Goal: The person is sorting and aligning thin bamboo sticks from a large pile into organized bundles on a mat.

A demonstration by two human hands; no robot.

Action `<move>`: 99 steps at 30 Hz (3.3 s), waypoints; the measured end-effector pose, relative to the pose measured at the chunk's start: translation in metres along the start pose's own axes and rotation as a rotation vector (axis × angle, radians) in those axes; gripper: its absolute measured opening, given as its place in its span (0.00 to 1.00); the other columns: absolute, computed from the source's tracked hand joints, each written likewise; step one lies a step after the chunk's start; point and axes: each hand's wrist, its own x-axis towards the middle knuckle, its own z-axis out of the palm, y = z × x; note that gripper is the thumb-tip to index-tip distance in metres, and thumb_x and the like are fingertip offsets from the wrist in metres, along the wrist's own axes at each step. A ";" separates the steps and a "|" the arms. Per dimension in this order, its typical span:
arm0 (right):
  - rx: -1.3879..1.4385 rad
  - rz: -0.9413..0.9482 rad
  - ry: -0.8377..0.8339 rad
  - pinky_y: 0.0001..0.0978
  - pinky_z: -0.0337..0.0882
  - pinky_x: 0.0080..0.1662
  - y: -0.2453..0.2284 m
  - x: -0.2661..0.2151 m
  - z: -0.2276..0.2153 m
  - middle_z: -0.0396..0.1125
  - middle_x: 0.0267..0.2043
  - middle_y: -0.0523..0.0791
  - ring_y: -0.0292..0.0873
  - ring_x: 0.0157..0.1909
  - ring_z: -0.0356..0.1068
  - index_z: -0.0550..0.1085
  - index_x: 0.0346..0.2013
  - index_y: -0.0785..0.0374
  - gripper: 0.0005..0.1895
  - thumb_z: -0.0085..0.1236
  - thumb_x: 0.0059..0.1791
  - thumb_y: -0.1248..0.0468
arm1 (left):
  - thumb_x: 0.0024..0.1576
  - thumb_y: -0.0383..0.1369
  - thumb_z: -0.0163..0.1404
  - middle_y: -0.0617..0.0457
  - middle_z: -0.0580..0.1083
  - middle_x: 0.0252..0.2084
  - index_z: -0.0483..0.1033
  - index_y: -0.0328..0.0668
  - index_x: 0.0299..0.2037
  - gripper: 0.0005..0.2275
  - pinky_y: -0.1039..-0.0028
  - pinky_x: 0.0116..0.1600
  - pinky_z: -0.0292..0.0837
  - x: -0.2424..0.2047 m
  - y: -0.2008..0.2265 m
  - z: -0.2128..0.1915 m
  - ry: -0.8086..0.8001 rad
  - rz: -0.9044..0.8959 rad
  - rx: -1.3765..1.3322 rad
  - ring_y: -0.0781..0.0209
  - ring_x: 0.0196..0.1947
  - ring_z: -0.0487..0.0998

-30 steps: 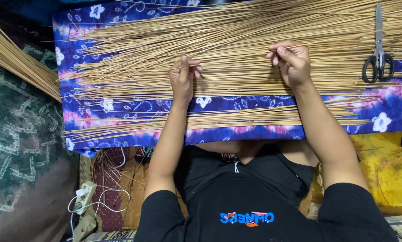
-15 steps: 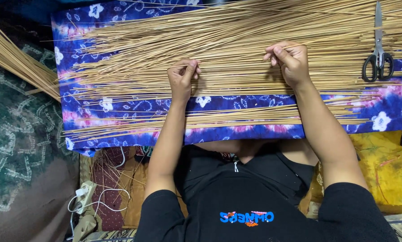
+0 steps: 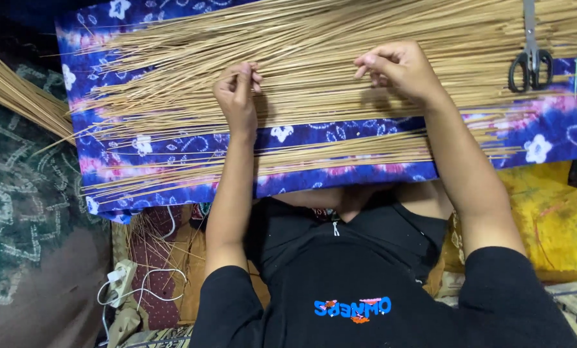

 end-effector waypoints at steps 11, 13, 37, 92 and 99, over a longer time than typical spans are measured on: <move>-1.051 -0.748 0.371 0.50 0.56 0.64 -0.055 -0.110 0.006 0.69 0.57 0.54 0.57 0.58 0.62 0.81 0.54 0.71 0.20 0.70 0.46 0.78 | 0.63 0.26 0.52 0.47 0.78 0.32 0.80 0.31 0.38 0.05 0.80 0.30 0.68 -0.062 0.064 -0.009 -0.060 -0.020 -0.130 0.65 0.28 0.75; -1.096 -0.725 0.342 0.48 0.57 0.64 -0.040 -0.125 0.002 0.70 0.55 0.53 0.55 0.57 0.63 0.82 0.53 0.70 0.20 0.70 0.46 0.76 | 0.62 0.27 0.53 0.48 0.78 0.31 0.80 0.32 0.38 0.06 0.81 0.31 0.68 -0.078 0.069 -0.014 -0.055 -0.036 -0.135 0.66 0.28 0.75; -0.829 -0.629 0.310 0.39 0.67 0.49 0.048 -0.181 -0.001 0.65 0.43 0.52 0.51 0.45 0.63 0.83 0.46 0.74 0.15 0.57 0.48 0.83 | 0.54 0.22 0.58 0.55 0.72 0.37 0.81 0.40 0.39 0.06 0.66 0.51 0.59 -0.152 0.104 -0.001 -0.445 0.624 1.173 0.58 0.38 0.70; -1.058 -0.546 0.129 0.38 0.65 0.57 0.032 -0.066 0.016 0.67 0.43 0.46 0.47 0.48 0.67 0.78 0.39 0.65 0.03 0.63 0.51 0.70 | 0.57 0.28 0.56 0.54 0.70 0.36 0.79 0.41 0.35 0.01 0.65 0.50 0.60 -0.064 0.038 0.033 -0.606 0.471 1.178 0.56 0.38 0.69; -1.049 -0.608 0.223 0.36 0.58 0.56 0.039 -0.069 0.015 0.68 0.43 0.45 0.45 0.45 0.63 0.78 0.43 0.63 0.07 0.66 0.51 0.72 | 0.59 0.25 0.52 0.53 0.69 0.37 0.73 0.41 0.41 0.03 0.66 0.50 0.57 -0.065 0.039 0.036 -0.582 0.436 1.219 0.56 0.39 0.68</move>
